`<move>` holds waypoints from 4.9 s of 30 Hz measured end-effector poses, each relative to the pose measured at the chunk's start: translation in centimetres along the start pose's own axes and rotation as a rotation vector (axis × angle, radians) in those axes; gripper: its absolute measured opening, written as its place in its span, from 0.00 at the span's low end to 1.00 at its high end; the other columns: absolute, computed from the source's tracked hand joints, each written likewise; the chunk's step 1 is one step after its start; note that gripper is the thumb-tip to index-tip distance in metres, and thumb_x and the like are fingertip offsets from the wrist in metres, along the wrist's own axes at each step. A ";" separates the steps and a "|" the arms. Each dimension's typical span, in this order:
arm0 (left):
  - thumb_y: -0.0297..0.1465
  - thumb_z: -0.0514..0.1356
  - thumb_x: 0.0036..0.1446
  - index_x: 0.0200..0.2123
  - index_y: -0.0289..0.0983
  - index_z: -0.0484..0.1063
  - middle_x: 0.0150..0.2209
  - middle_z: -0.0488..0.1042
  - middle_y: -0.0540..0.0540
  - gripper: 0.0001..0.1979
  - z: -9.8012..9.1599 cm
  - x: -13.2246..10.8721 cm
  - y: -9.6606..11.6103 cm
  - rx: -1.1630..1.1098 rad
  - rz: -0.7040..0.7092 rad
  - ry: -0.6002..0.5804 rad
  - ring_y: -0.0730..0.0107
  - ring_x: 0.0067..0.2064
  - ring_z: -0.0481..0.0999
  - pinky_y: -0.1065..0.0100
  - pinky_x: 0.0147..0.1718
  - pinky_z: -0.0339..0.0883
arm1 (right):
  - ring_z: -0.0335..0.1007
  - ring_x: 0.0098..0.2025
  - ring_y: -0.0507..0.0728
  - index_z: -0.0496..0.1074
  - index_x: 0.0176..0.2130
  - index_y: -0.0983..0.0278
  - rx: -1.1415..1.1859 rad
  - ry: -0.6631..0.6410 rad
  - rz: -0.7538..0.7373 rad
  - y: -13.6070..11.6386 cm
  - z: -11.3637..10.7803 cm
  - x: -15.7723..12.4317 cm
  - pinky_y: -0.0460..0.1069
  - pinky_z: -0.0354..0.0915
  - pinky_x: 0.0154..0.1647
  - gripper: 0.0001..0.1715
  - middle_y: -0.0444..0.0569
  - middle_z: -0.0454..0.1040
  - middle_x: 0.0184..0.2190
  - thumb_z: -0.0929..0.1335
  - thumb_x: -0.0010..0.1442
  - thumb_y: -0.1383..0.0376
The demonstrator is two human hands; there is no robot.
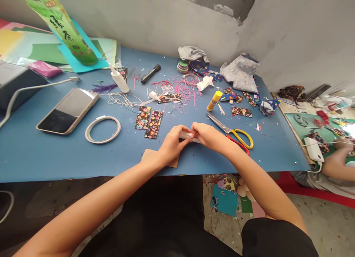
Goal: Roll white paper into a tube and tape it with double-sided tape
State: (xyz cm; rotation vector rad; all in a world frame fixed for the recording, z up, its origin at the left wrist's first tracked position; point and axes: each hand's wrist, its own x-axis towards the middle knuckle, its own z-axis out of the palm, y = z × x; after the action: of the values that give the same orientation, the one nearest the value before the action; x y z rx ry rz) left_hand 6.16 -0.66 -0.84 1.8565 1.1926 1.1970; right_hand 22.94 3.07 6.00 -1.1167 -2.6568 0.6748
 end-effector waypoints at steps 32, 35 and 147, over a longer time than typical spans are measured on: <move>0.25 0.58 0.59 0.37 0.37 0.69 0.38 0.74 0.46 0.03 0.2 0.1 -0.1 0.060 0.032 -0.024 0.63 0.45 0.71 0.59 0.47 0.67 | 0.69 0.38 0.61 0.71 0.39 0.63 -0.429 0.228 -0.061 0.6 1.0 -3.5 0.56 0.65 0.41 0.12 0.54 0.74 0.36 0.59 0.66 0.66; 0.25 0.59 0.58 0.37 0.37 0.69 0.39 0.74 0.46 0.03 0.2 0.0 -0.1 0.060 0.046 -0.022 0.63 0.45 0.71 0.60 0.47 0.67 | 0.68 0.40 0.60 0.71 0.39 0.62 -0.457 0.267 -0.095 1.0 1.0 -3.2 0.56 0.64 0.44 0.11 0.54 0.74 0.37 0.60 0.66 0.66; 0.26 0.56 0.62 0.35 0.36 0.72 0.36 0.77 0.45 0.05 0.2 0.1 0.2 0.060 0.072 -0.002 0.64 0.41 0.73 0.61 0.45 0.68 | 0.71 0.38 0.57 0.76 0.44 0.61 -0.352 0.465 0.000 -0.9 3.3 -3.7 0.51 0.67 0.40 0.16 0.52 0.77 0.35 0.61 0.66 0.65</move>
State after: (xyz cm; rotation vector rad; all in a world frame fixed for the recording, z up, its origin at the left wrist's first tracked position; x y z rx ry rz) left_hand 6.41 -0.66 -0.71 1.9594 1.1809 1.2100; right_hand 23.87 -1.25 3.58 -1.1789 -2.4109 -0.0660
